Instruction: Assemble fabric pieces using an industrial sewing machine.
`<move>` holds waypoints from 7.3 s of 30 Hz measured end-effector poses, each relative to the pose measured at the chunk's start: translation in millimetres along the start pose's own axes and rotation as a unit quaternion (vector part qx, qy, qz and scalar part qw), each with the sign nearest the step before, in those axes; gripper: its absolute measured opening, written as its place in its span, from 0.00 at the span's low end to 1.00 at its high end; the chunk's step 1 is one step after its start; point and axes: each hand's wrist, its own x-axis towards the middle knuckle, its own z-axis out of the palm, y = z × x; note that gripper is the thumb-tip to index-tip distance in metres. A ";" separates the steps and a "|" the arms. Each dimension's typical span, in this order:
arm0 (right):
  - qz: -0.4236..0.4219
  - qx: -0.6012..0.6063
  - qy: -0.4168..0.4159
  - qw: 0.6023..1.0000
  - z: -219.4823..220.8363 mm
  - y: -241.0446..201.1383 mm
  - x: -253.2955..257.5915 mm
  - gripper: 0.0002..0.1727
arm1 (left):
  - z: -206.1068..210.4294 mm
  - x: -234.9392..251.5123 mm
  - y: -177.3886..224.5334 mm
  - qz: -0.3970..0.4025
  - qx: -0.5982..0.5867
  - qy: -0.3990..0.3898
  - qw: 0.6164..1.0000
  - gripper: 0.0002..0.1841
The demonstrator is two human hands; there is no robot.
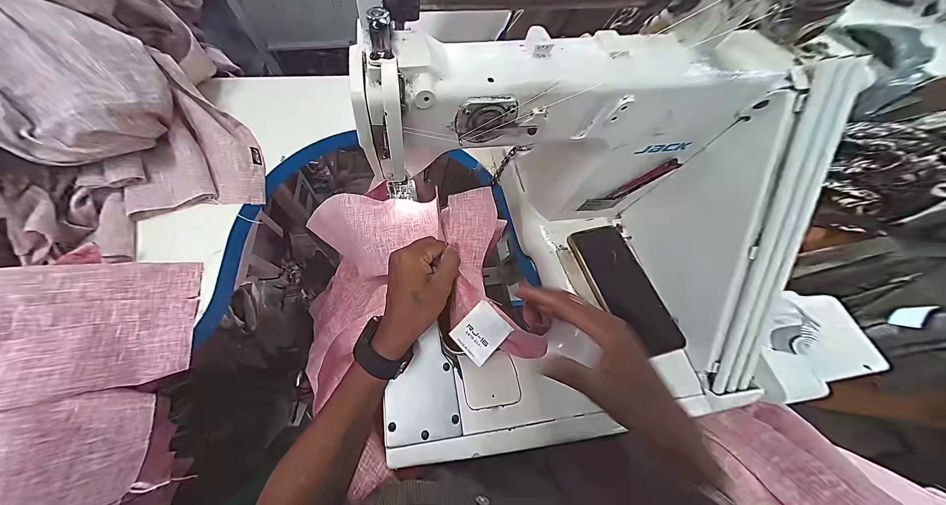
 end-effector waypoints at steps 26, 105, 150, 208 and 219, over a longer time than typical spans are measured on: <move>0.025 -0.091 0.024 0.995 156.2 -19.8 107.1 0.27 | -65.3 -44.8 -34.3 -0.104 -0.268 -0.002 0.958 0.24; 0.014 0.032 -0.175 0.984 83.6 17.0 123.6 0.11 | -39.5 -16.3 -43.6 0.065 0.171 0.001 0.983 0.20; -0.092 -0.375 -0.110 0.916 123.3 -52.4 78.7 0.09 | -52.5 -67.0 -37.6 -0.070 -0.062 -0.014 0.996 0.17; -0.158 -0.454 -0.003 0.877 125.0 -45.6 84.2 0.11 | -52.9 -38.8 -58.8 0.014 -0.041 0.014 0.999 0.15; -0.267 -0.433 0.016 0.861 103.4 -27.9 89.1 0.12 | -38.0 -41.9 -33.0 -0.036 0.027 0.064 0.997 0.17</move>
